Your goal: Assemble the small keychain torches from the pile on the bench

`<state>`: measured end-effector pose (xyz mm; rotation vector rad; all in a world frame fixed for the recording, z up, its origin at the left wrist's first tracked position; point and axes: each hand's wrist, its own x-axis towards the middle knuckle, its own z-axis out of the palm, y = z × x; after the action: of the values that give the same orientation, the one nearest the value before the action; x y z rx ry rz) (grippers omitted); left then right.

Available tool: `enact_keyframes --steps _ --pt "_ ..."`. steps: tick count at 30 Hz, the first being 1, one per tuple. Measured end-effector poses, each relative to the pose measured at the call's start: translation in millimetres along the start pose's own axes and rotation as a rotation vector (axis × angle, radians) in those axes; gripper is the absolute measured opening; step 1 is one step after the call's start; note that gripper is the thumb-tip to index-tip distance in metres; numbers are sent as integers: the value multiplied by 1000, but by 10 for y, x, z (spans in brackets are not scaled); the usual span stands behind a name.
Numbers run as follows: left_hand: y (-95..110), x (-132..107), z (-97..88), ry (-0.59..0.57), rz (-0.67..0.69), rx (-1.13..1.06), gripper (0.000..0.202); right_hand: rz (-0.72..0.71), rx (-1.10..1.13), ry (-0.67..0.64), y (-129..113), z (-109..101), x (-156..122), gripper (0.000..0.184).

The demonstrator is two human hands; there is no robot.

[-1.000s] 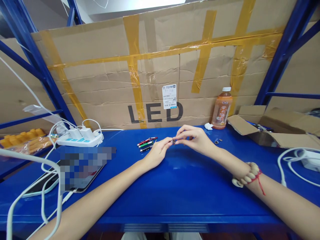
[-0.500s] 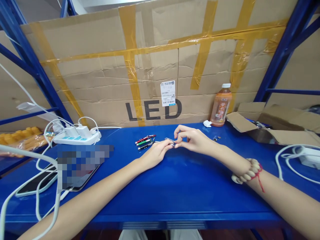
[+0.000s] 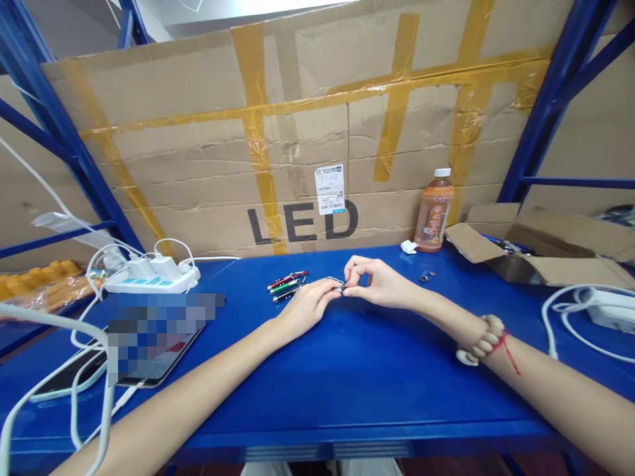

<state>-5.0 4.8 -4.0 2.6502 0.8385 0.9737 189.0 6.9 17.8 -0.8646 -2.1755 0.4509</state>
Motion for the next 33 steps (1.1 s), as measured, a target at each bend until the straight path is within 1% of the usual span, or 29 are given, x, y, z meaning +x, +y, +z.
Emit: enact_keyframes --steps 4,8,11,16,18,24,27,30,33 --pt "5 1 -11 13 -8 4 23 8 24 37 -29 31 7 20" --pt "5 4 -16 33 -42 20 24 20 98 64 -27 49 37 24" --pt "7 7 -11 39 -47 11 24 49 95 79 5 33 53 24" --pt "11 7 -3 28 -47 -9 25 19 83 107 8 -16 59 25" --pt "11 4 -1 21 -44 -12 25 32 96 114 -9 -21 64 26" --pt "-1 -11 -1 14 -56 23 27 118 120 93 -13 25 64 25" --pt "-3 -10 -7 25 -55 19 25 138 165 70 0 68 49 25" --pt "1 -4 -14 25 -58 8 25 132 234 53 -2 102 36 27" --pt "1 0 -14 19 -56 5 25 77 198 52 -14 103 32 24"
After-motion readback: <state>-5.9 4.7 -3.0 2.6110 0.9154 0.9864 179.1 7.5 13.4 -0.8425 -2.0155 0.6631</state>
